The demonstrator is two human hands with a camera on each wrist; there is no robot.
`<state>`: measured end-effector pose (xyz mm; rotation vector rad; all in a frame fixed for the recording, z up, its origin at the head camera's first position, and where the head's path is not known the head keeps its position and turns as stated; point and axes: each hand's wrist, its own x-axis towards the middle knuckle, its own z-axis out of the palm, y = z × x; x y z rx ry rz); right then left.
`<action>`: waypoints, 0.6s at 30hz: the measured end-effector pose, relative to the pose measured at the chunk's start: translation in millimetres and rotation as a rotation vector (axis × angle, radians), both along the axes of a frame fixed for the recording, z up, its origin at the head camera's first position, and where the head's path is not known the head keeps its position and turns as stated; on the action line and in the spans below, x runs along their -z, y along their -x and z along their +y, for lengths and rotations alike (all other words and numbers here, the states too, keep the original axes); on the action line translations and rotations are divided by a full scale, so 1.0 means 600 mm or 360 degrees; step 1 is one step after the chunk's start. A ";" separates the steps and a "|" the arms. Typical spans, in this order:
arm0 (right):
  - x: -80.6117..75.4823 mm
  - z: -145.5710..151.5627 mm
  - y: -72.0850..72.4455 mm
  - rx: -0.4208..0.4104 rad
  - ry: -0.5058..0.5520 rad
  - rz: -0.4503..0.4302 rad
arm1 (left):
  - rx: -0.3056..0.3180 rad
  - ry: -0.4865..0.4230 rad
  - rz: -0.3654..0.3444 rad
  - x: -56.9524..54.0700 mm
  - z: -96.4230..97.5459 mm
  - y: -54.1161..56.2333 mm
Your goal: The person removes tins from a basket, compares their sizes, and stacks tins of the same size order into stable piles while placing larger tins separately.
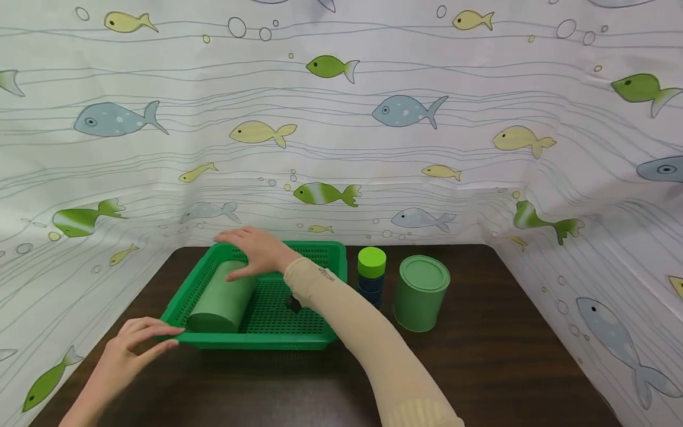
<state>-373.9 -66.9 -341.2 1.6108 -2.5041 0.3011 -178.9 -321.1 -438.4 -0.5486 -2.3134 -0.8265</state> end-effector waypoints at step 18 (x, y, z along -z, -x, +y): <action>0.062 -0.037 -0.014 -0.0116 -0.0162 -0.0395 | -0.0026 0.0012 -0.0005 0.001 0.000 0.001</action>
